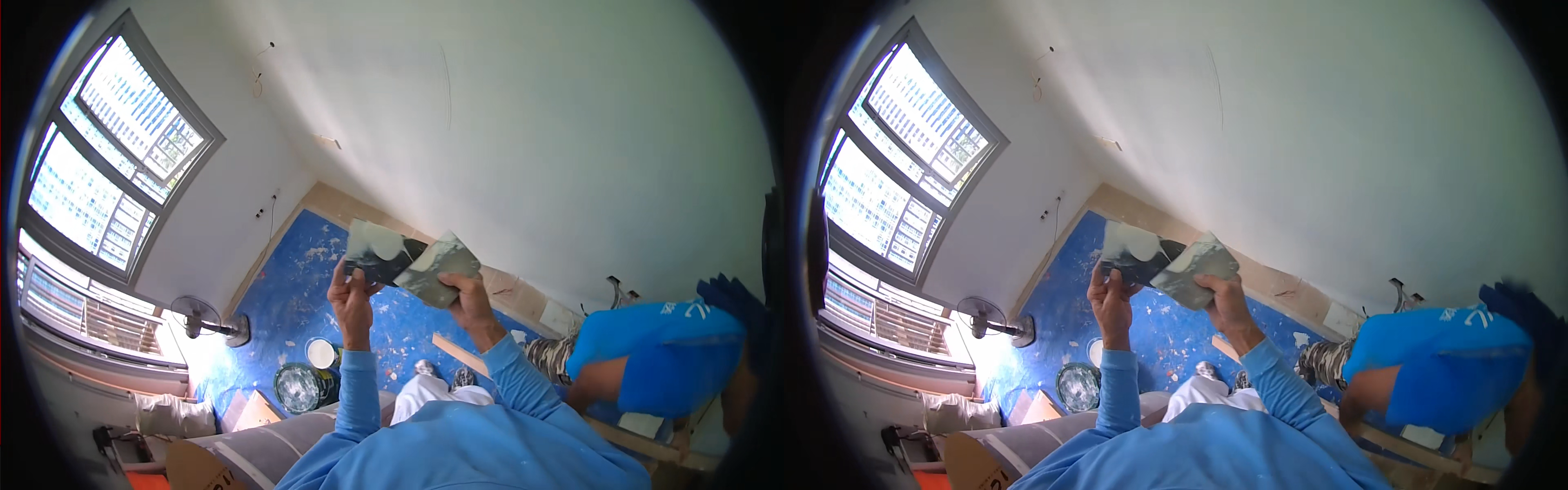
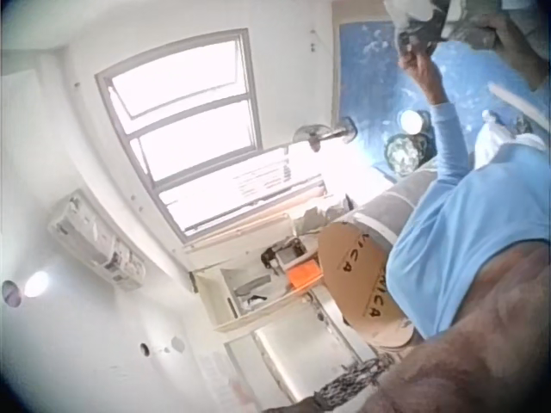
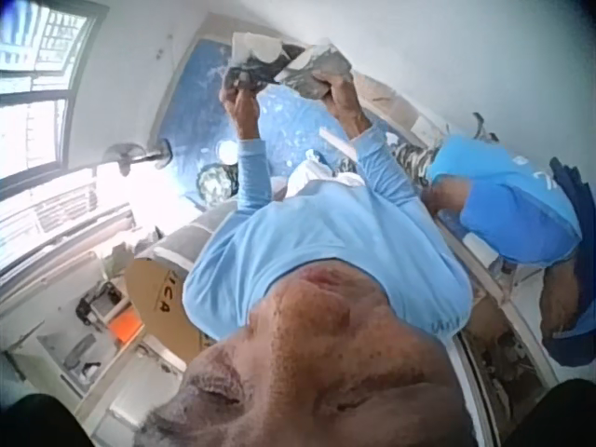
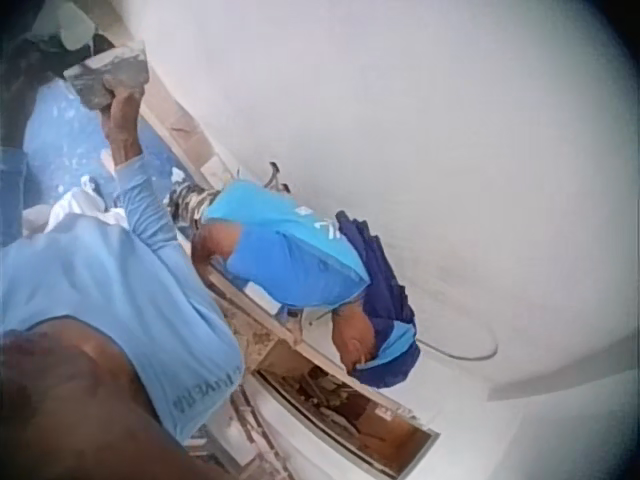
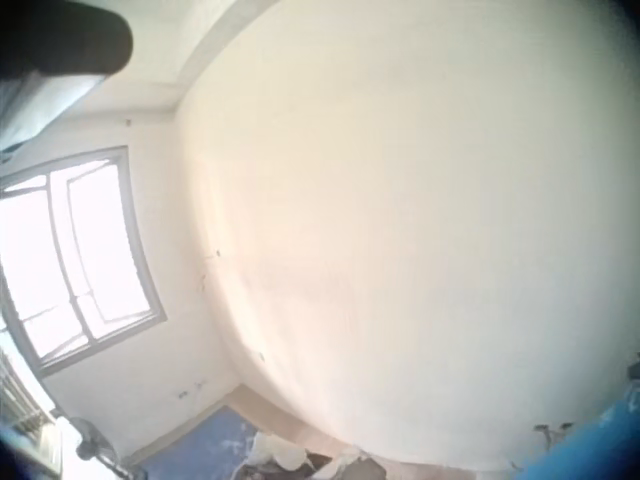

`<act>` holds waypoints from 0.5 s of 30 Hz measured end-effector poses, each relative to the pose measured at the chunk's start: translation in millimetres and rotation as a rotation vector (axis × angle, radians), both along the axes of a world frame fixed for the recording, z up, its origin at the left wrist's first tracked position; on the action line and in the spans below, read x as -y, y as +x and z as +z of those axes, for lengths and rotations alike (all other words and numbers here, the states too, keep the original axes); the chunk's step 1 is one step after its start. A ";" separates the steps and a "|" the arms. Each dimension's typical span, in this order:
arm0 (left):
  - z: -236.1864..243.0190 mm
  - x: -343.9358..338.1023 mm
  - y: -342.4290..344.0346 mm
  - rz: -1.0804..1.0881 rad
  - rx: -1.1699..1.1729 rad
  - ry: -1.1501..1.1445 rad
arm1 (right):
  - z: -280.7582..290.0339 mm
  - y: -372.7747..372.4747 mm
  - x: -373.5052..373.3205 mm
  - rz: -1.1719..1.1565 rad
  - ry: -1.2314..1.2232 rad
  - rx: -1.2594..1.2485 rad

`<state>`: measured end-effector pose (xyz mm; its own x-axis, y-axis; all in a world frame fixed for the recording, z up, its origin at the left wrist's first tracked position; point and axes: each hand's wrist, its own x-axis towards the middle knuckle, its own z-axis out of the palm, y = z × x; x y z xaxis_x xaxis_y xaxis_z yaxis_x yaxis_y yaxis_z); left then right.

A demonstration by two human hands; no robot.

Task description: The person uses two putty knives to apply plaster to a ceiling, scraping the blades together to manage the material before smoothing it onto the surface.

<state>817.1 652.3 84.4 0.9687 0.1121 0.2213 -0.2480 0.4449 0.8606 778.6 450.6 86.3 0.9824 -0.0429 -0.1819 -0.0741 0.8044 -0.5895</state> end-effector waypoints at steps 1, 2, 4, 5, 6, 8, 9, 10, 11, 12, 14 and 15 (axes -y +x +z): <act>-2.4 -2.5 2.1 0.033 -0.004 0.078 | 0.0 14.4 -8.7 0.065 -0.001 0.023; -2.2 -5.8 8.4 0.044 0.080 0.227 | 1.8 28.3 -14.3 0.103 0.032 0.019; 7.5 -7.2 15.1 0.063 0.215 0.514 | 8.1 48.9 -21.0 0.183 0.084 -0.018; 7.4 -17.6 22.4 0.105 0.267 0.751 | -1.3 61.3 -22.1 0.235 0.103 0.041; 10.6 -23.7 30.0 0.097 0.309 0.826 | -7.2 73.5 -25.3 0.237 0.096 0.037; 22.7 -38.9 50.7 0.065 0.415 0.968 | -15.8 99.1 -37.3 0.222 0.078 0.044; 27.6 -52.6 66.4 0.065 0.442 1.029 | -19.0 116.2 -49.9 0.233 0.089 0.060; 30.0 -67.4 80.7 0.061 0.440 1.064 | -22.6 134.0 -63.5 0.243 0.098 0.074; 31.3 -82.9 96.4 0.055 0.438 1.098 | -26.6 151.9 -78.1 0.250 0.107 0.089; 29.9 -96.1 114.4 0.053 0.437 1.120 | -29.4 171.1 -89.6 0.258 0.105 0.104; 23.1 -129.1 151.0 0.023 0.315 1.158 | -37.8 206.8 -119.1 0.223 0.081 0.068; 19.5 -146.2 170.4 0.003 0.257 1.178 | -38.8 225.0 -134.5 0.202 0.071 0.052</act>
